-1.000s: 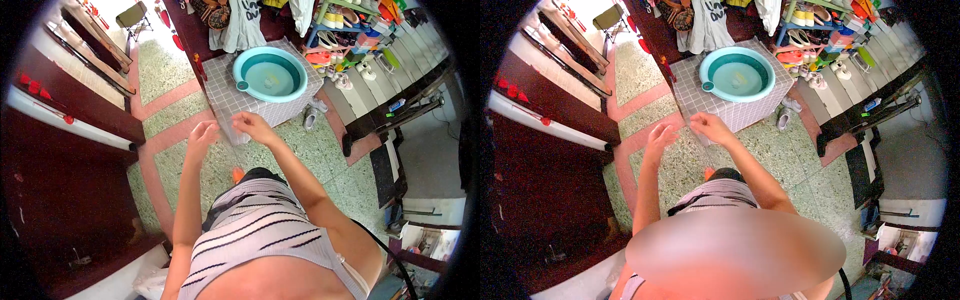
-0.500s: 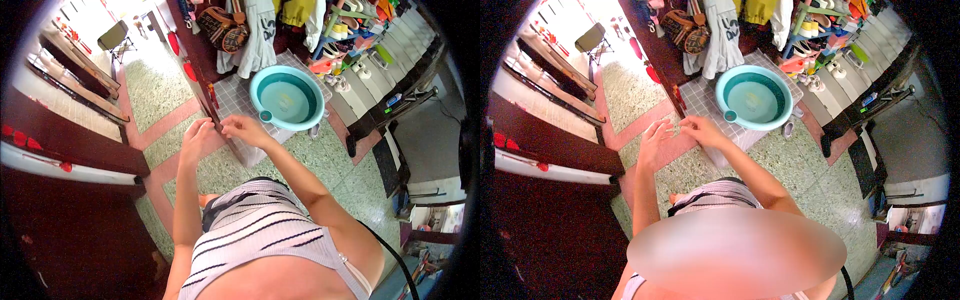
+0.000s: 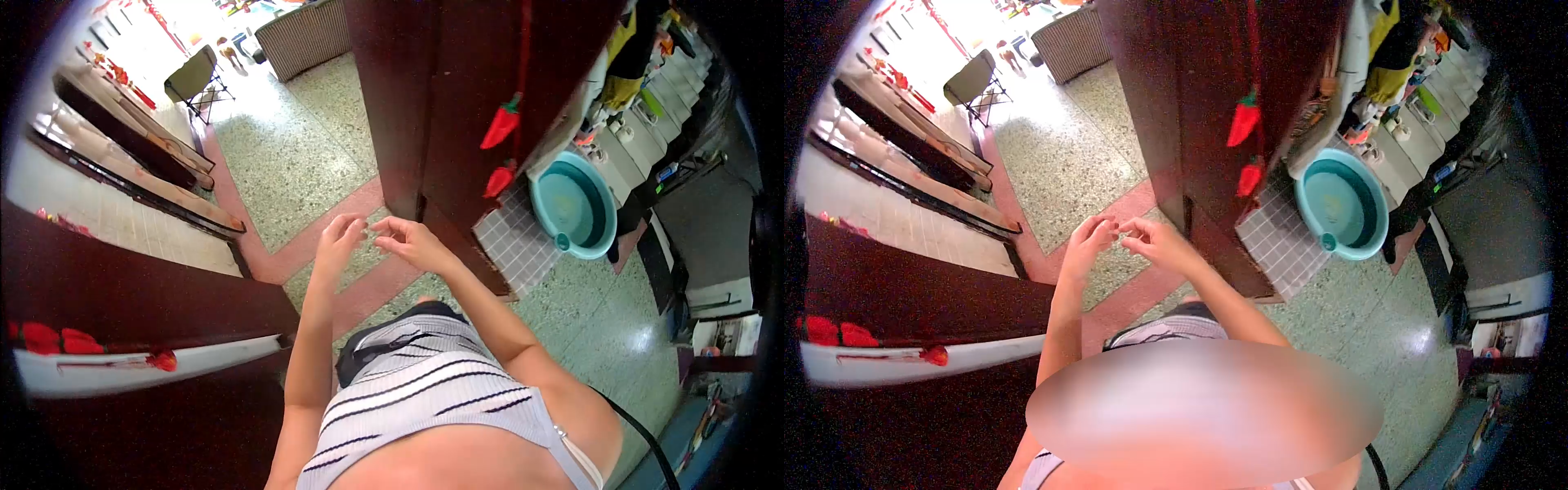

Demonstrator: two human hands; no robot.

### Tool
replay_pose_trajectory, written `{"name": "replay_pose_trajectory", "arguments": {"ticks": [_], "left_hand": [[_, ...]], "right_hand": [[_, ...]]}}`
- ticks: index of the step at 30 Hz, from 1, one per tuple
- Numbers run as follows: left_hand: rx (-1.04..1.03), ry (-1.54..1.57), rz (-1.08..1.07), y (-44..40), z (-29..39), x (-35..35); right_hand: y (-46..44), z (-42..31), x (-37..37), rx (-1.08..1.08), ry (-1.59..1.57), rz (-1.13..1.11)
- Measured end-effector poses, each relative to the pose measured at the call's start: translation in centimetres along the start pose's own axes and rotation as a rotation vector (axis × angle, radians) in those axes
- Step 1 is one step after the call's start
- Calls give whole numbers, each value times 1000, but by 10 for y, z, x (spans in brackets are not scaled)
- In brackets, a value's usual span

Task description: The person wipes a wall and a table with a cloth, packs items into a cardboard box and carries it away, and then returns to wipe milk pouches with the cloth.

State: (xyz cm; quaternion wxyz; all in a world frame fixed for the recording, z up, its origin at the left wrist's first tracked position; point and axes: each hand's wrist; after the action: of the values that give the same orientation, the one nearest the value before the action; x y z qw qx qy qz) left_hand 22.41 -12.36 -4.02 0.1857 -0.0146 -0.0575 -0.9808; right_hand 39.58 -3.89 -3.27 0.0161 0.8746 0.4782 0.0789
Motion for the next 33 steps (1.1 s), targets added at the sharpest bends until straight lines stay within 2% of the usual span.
{"name": "replay_pose_trajectory", "arguments": {"ticks": [2,8,10,13,17,20,22,24,29,33], "left_hand": [[-12,12,-48,-18,-8,25],[-14,51,-148,-96,-24,65],[8,10,-196,-122,-28,81],[12,128,-231,-178,-32,120],[-28,7,-187,-263,-4,175],[-45,101,-136,-320,8,208],[-14,108,-136,-356,17,226],[72,106,-94,-395,18,246],[43,82,-156,-523,16,284],[63,44,-267,-631,28,303]], "right_hand": [[-21,-9,-16,-61,4,55],[-113,0,-16,-67,-14,165],[-149,3,-12,-96,-15,152],[-226,10,-8,-93,-45,133],[-322,-16,1,-42,12,96],[-385,-43,9,-46,20,99],[-423,-39,21,-7,29,101],[-458,-38,29,-102,71,130],[-537,-8,64,-105,-18,302],[-598,1,104,-176,-30,528]]}}
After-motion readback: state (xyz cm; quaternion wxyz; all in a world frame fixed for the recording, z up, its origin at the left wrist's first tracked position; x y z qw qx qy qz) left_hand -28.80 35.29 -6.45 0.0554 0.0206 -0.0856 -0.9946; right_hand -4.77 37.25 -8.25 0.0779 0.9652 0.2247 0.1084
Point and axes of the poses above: each hand's wrist, its own y-axis away from the middle knuckle, its own x-axis out of the back of the hand, z = x × y, and after that the axes turned 5 degrees about -x, right-handed
